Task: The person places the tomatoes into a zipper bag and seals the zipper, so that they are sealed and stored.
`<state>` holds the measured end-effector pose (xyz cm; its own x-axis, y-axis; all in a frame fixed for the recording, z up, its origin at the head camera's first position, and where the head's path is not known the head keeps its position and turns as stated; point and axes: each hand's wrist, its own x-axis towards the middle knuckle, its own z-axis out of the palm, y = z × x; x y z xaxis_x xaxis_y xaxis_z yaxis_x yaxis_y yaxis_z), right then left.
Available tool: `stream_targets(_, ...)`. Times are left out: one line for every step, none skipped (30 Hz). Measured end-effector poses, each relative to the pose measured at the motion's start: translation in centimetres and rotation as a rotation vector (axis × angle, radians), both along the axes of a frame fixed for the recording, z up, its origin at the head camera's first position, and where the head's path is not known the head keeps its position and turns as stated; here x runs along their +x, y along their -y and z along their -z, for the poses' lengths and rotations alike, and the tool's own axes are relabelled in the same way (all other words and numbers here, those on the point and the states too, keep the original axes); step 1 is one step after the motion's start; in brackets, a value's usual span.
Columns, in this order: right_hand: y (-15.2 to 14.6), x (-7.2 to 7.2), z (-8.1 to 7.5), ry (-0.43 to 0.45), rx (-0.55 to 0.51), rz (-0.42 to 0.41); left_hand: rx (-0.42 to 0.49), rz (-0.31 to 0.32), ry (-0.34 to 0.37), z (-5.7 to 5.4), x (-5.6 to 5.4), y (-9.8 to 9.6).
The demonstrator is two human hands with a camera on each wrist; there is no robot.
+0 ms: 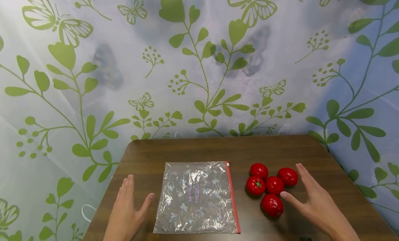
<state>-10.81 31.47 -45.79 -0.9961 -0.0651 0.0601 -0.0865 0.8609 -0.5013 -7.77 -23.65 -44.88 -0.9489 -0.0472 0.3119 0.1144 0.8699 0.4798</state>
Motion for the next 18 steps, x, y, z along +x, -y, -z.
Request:
stream_targets(0.2,0.0,-0.1,-0.013,0.0,-0.003,0.007,0.002,-0.003,-0.1,0.1,-0.2)
stream_targets(0.4,0.1,-0.2,-0.024,0.002,-0.007,0.013,0.004,-0.008,-0.3,0.1,-0.5)
stream_targets(0.6,0.1,-0.3,-0.03,0.004,-0.011,0.019,0.008,-0.012,-0.4,0.2,-0.8)
stream_targets(0.8,0.0,-0.4,-0.04,0.007,-0.017,0.026,0.011,-0.015,-0.6,0.2,-1.0)
stream_targets(1.1,-0.1,-0.5,-0.047,0.011,-0.022,0.03,0.015,-0.021,-0.7,0.2,-1.3)
stream_targets(1.3,-0.1,-0.6,-0.05,0.014,-0.028,0.034,0.019,-0.023,-0.9,0.3,-1.6)
stream_targets(1.6,-0.2,-0.8,-0.052,0.018,-0.033,0.038,0.027,-0.025,-1.1,0.3,-1.9)
stream_targets(1.9,-0.3,-0.9,-0.055,0.02,-0.042,0.043,0.034,-0.03,-1.2,0.3,-2.2)
stream_targets(2.3,-0.4,-1.0,-0.062,0.018,-0.052,0.047,0.042,-0.033,-1.4,0.3,-2.5)
stream_targets(2.7,-0.5,-1.1,-0.072,0.016,-0.063,0.051,0.049,-0.037,-1.5,0.3,-2.8)
stream_targets(3.1,-0.6,-1.3,-0.08,0.012,-0.075,0.055,0.056,-0.043,-1.6,0.3,-3.1)
stream_targets(3.5,-0.7,-1.4,-0.089,0.006,-0.088,0.057,0.064,-0.045,-1.7,0.3,-3.4)
stream_targets(3.9,-0.9,-1.5,-0.096,0.002,-0.099,0.062,0.073,-0.051,-1.8,0.3,-3.7)
stream_targets(4.3,-1.1,-1.6,-0.094,-0.004,-0.106,0.062,0.079,-0.059,-1.9,0.3,-4.0)
stream_targets(4.7,-1.2,-1.7,-0.093,-0.01,-0.116,0.064,0.086,-0.063,-2.0,0.3,-4.2)
stream_targets(5.1,-1.4,-1.8,-0.089,-0.017,-0.124,0.065,0.094,-0.065,-2.1,0.3,-4.5)
stream_targets(5.5,-1.6,-2.0,-0.081,-0.026,-0.129,0.066,0.099,-0.065,-2.2,0.2,-4.7)
stream_targets(5.8,-1.8,-2.1,-0.075,-0.033,-0.137,0.067,0.104,-0.065,-2.2,0.2,-5.0)
